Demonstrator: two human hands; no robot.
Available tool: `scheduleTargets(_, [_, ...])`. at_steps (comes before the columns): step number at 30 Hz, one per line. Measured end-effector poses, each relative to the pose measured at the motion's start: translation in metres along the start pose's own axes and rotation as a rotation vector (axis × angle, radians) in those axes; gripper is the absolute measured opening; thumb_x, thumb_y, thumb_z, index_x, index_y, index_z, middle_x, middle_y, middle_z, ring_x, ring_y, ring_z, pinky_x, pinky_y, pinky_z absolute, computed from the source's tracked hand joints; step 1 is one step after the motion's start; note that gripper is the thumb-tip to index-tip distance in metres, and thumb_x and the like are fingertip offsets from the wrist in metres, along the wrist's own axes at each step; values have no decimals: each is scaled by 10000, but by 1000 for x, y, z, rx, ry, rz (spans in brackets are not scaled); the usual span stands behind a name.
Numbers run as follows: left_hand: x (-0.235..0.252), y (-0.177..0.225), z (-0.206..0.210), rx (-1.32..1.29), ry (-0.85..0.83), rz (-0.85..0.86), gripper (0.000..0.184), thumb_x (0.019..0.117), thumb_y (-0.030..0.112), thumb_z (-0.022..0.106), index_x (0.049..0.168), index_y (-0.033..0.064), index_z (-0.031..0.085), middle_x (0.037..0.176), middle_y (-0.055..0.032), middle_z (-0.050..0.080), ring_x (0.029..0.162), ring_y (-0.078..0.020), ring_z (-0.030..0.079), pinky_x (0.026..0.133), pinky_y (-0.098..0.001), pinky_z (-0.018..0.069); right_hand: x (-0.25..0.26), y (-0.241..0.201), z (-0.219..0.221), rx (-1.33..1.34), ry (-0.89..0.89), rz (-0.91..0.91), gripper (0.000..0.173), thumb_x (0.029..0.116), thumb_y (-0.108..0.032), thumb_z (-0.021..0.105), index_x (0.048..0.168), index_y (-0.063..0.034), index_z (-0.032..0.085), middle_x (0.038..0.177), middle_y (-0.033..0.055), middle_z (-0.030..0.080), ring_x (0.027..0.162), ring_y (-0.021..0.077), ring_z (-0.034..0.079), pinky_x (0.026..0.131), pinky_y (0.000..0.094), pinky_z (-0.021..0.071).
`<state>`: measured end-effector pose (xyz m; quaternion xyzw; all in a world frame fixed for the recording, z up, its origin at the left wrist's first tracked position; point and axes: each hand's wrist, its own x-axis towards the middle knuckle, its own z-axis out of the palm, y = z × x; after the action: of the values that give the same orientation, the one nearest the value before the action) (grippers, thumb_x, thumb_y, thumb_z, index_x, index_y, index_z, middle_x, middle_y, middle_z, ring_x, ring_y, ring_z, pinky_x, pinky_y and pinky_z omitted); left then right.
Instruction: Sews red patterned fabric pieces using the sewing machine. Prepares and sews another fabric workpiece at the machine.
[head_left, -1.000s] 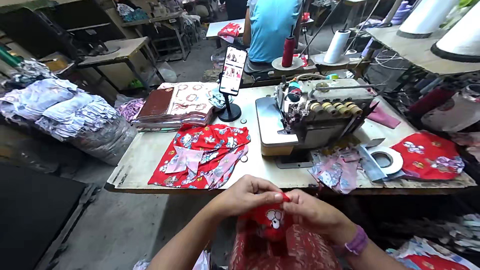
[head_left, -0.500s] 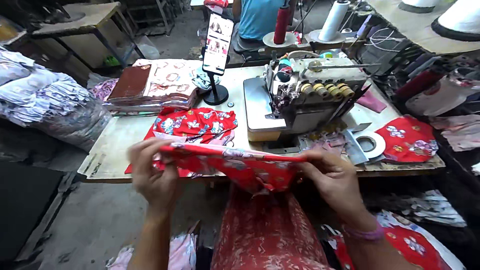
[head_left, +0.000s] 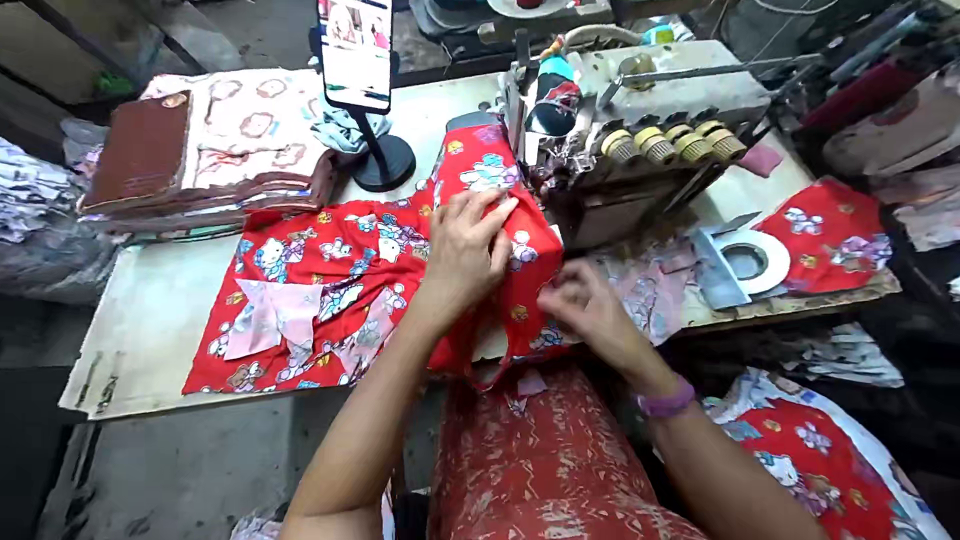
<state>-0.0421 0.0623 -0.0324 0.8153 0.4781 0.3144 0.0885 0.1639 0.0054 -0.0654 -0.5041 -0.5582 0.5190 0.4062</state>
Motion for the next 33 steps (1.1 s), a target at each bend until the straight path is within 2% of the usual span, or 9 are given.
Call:
scheduleTargets(3, [20, -7, -4, 151, -61, -117, 449, 963, 208, 465, 1340, 121, 692, 1449, -179, 579, 1383, -469, 446, 1010, -715, 311, -2, -11, -6, 41, 5, 30, 235, 932, -47, 678, 1126, -14, 549, 801, -21, 666, 644, 9, 619, 603, 198, 535])
scheduleTargets(10, [41, -17, -13, 283, -231, -328, 567, 1034, 357, 342, 1552, 164, 472, 1645, -131, 357, 1535, -426, 245, 1130, -802, 15, -5, -10, -23, -55, 17, -60, 384, 1014, -169, 642, 1363, -112, 493, 784, 61, 680, 541, 98, 567, 477, 239, 464])
scheduleTargets(12, [36, -23, -13, 315, -191, -271, 584, 1021, 377, 336, 1552, 175, 471, 1629, -164, 373, 1524, -460, 250, 1109, -819, 56, -17, -7, -38, -179, 157, -203, 323, 993, -96, 658, 1297, -12, 588, 917, 107, 707, 685, 136, 678, 611, 280, 584])
scheduleTargets(15, [14, -13, -20, 232, 34, -20, 467, 1043, 231, 490, 1437, -13, 546, 1479, -294, 489, 1402, -501, 411, 1127, -694, 285, -30, -11, -107, -267, 490, -539, 136, 950, -49, 687, 1038, 51, 711, 999, 79, 725, 889, 51, 690, 831, 220, 586])
scheduleTargets(18, [-25, 9, -26, 126, 196, 190, 325, 1028, 113, 556, 1289, -71, 618, 1257, -311, 603, 1242, -436, 545, 1069, -541, 415, -41, -16, -199, -364, 747, -574, 177, 934, -76, 711, 1045, 52, 659, 1009, 35, 701, 904, 13, 668, 843, 204, 570])
scheduleTargets(21, [-64, 30, 0, 20, 217, 193, 263, 1026, 121, 559, 1161, -77, 667, 1091, -266, 669, 1135, -327, 617, 1031, -423, 458, -46, 7, -256, -627, 517, -201, 316, 899, -114, 765, 1116, 93, 665, 1114, 238, 670, 1017, 284, 659, 936, 431, 532])
scheduleTargets(23, [-81, 43, 17, -9, 203, 201, 256, 1038, 147, 557, 1153, -49, 674, 1069, -230, 688, 1138, -303, 622, 1044, -411, 447, -33, 40, -267, -679, 315, -52, 200, 884, -74, 778, 989, 83, 713, 1024, 269, 679, 1007, 404, 645, 950, 580, 482])
scheduleTargets(30, [-95, 73, 17, -56, 270, 215, 185, 1042, 137, 543, 1145, 27, 650, 1088, -107, 675, 1192, -160, 579, 1088, -280, 393, -27, 44, -279, -587, 312, 10, 278, 1062, -136, 540, 1024, 91, 697, 928, 237, 674, 874, 327, 638, 846, 529, 479])
scheduleTargets(33, [-96, 80, 27, -156, 234, 213, 185, 1034, 122, 560, 1136, 27, 681, 1074, -100, 704, 1182, -159, 599, 1080, -292, 414, -20, 37, -279, -591, 314, 142, 375, 1117, -178, 410, 1118, 135, 616, 1021, 321, 635, 962, 437, 629, 898, 600, 461])
